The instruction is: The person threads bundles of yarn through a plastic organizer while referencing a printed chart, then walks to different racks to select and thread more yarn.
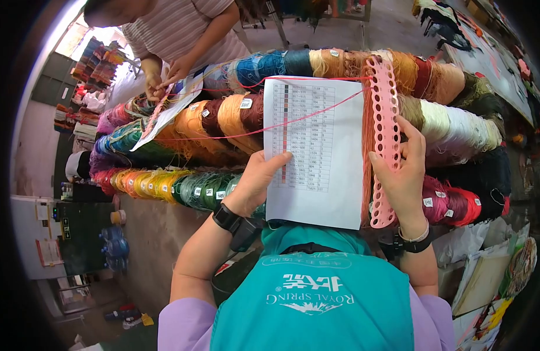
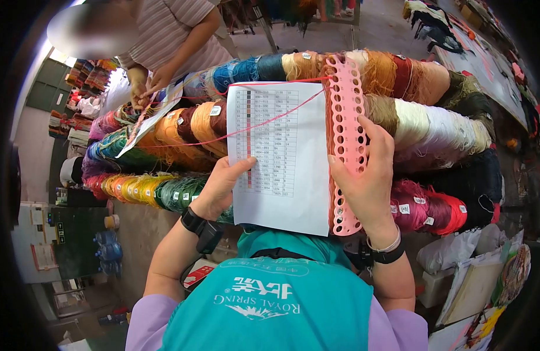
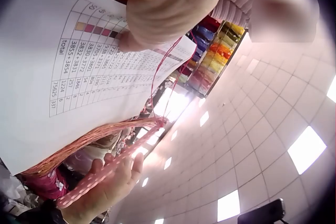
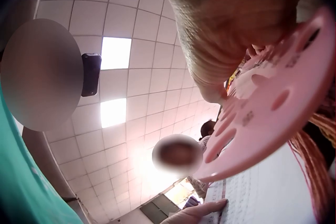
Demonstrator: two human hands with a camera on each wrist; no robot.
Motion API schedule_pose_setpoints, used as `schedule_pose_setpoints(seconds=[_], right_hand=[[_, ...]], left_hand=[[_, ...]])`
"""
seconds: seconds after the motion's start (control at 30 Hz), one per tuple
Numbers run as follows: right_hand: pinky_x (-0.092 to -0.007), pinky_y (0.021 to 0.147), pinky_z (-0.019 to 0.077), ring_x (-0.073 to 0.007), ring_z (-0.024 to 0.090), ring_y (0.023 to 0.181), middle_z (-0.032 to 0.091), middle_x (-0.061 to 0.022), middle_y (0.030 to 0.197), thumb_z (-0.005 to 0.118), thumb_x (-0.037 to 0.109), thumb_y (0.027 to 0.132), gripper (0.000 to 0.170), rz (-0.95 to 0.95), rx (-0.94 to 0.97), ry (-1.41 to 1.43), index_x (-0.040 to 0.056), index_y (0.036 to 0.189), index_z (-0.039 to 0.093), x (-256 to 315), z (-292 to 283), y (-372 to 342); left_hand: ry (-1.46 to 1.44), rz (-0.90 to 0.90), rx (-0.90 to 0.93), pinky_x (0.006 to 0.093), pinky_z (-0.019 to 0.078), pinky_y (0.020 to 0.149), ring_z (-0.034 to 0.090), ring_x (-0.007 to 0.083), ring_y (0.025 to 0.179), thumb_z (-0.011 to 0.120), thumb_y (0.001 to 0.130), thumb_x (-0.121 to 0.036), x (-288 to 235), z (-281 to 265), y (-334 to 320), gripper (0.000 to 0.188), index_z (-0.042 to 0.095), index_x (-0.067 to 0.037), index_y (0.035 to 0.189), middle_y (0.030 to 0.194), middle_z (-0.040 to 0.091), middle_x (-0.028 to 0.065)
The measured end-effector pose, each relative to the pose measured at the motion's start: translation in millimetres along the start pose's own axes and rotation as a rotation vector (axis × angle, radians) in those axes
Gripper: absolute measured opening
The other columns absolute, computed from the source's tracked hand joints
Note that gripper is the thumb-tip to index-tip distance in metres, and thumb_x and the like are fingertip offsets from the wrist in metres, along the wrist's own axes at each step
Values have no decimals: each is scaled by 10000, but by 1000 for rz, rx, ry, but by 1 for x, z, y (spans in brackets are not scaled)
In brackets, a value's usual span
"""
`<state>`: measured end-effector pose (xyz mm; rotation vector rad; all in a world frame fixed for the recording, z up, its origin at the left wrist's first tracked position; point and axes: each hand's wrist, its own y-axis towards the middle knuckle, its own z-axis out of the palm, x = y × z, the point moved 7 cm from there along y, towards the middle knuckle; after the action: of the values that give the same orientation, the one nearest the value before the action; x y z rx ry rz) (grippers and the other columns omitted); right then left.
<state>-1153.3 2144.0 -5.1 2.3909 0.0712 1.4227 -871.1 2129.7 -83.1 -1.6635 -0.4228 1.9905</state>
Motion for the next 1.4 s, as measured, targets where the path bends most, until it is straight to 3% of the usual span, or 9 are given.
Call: schedule_pose_setpoints(seconds=[0.13, 0.2, 0.27, 0.47, 0.77, 1.03, 1.23, 1.27, 1.4], right_hand=[[-382, 983, 427, -285, 499, 1180, 500, -140, 1267, 751, 51, 742, 686, 5, 20, 16, 35, 1370, 474, 0, 0, 0], [-297, 859, 465, -164, 497, 946, 484, -88, 1221, 735, 19, 757, 685, -68, 20, -44, 31, 1388, 470, 0, -2, 1], [-254, 795, 483, -103, 492, 827, 475, -61, 1201, 728, 3, 763, 688, -97, 25, -57, 30, 1399, 467, 0, -2, 1], [-357, 939, 443, -261, 508, 1155, 499, -133, 1270, 749, 33, 738, 695, -30, 46, 79, 40, 1379, 480, -2, 2, 0], [-288, 818, 498, -153, 543, 961, 467, -103, 1284, 739, -6, 744, 711, 5, 37, 226, 43, 1398, 465, -2, 11, -1], [-272, 786, 512, -117, 550, 835, 472, -94, 1240, 735, -20, 744, 704, 71, -32, 205, 41, 1393, 470, 12, 29, 0], [-225, 727, 477, -77, 529, 793, 508, -63, 1134, 722, -42, 770, 689, 81, -82, 208, 35, 1402, 459, 16, 52, 8], [-208, 719, 465, -64, 531, 811, 543, -50, 1057, 680, -68, 814, 673, 209, -101, 401, 39, 1427, 423, 17, 63, 11], [-192, 750, 459, -60, 549, 889, 576, -68, 1171, 626, -91, 861, 609, 134, -219, 421, 9, 1420, 406, 21, 65, 23]], left_hand=[[35, -6, -16, 333, 529, 880, 655, 160, 990, 631, 957, -166, -3, 1, -5, 330, 618, 25, 1226, 1147, 683, 109], [37, -13, -24, 333, 528, 881, 653, 159, 991, 637, 953, -165, -5, 4, -7, 329, 619, 23, 1223, 1145, 683, 109], [37, -13, -41, 332, 528, 876, 651, 157, 991, 638, 951, -159, -7, 6, -9, 327, 618, 20, 1224, 1143, 683, 107], [4, -2, -69, 330, 530, 870, 648, 157, 997, 640, 947, -143, -2, 0, -16, 330, 611, 20, 1232, 1144, 681, 104], [-11, 27, -79, 327, 537, 859, 659, 159, 988, 638, 947, -126, -6, -13, -26, 320, 613, 29, 1226, 1147, 683, 112], [0, -16, -36, 308, 533, 843, 665, 151, 956, 635, 946, -121, -16, -45, -18, 306, 623, 24, 1215, 1130, 690, 100], [11, 17, -42, 313, 522, 860, 662, 145, 955, 652, 936, -126, -29, -82, -15, 298, 638, 22, 1194, 1122, 694, 94], [15, 16, -41, 315, 520, 863, 661, 145, 953, 654, 935, -128, -31, -97, -12, 297, 641, 22, 1190, 1118, 695, 93], [34, 47, -14, 311, 515, 862, 656, 141, 949, 656, 938, -137, -40, -124, -10, 294, 646, 21, 1185, 1098, 699, 85]])
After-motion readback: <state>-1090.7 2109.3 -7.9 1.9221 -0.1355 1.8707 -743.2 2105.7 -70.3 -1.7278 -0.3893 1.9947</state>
